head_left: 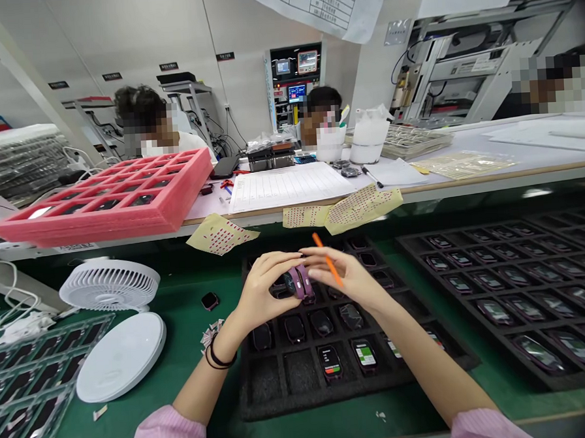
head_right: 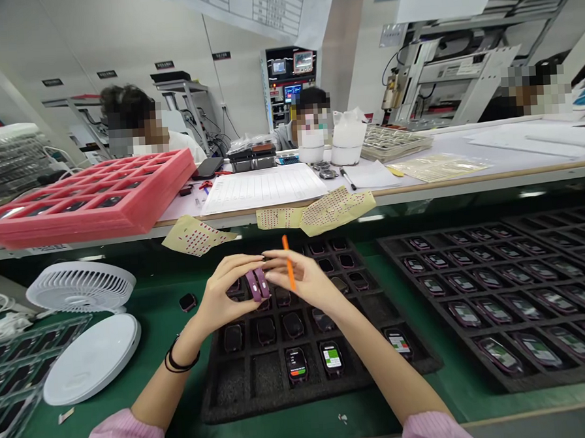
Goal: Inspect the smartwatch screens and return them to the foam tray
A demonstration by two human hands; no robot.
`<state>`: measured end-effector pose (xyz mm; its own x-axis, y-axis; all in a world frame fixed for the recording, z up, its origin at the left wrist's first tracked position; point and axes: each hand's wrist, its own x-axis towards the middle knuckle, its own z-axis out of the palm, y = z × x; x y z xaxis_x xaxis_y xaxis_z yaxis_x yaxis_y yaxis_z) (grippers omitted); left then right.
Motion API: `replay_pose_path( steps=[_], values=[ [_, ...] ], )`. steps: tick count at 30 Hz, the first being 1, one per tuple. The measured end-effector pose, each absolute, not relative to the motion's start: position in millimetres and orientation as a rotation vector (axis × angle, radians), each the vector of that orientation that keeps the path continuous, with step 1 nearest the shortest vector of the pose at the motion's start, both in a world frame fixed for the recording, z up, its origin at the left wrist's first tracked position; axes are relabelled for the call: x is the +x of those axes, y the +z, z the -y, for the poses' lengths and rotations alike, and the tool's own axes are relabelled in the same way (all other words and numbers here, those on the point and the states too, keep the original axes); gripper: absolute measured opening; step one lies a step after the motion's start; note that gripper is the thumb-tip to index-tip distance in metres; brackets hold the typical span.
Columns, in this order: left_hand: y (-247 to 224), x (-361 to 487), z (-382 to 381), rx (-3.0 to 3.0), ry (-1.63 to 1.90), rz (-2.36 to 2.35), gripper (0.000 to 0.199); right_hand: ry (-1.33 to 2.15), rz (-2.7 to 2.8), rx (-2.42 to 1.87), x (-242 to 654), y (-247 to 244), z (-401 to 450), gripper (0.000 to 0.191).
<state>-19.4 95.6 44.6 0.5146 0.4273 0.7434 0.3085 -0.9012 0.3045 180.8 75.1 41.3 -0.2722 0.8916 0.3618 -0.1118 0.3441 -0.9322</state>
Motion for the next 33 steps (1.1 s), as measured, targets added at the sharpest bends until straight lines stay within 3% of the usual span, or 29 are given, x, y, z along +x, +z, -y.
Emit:
replay_pose_path(
  steps=[2, 5, 10, 33],
  values=[
    [45.7, -21.3, -95.7, 2.595, 1.329, -0.687, 0.048, 0.839, 1.481, -0.775, 187.0, 44.8, -70.2, 0.028],
    [45.8, -22.5, -95.0, 2.57, 1.291, -0.757, 0.047, 0.535, 1.501, -0.661, 195.7, 45.5, -59.3, 0.033],
    [45.3, -21.0, -92.5, 2.561, 1.287, -0.805, 0.048, 0.555, 1.55, -0.45, 195.2, 42.6, -48.4, 0.044],
    [42.8, -20.8, -89.9, 2.524, 1.292, -0.779, 0.049, 0.432, 1.659, -0.473, 192.2, 39.5, -47.1, 0.041]
  ],
)
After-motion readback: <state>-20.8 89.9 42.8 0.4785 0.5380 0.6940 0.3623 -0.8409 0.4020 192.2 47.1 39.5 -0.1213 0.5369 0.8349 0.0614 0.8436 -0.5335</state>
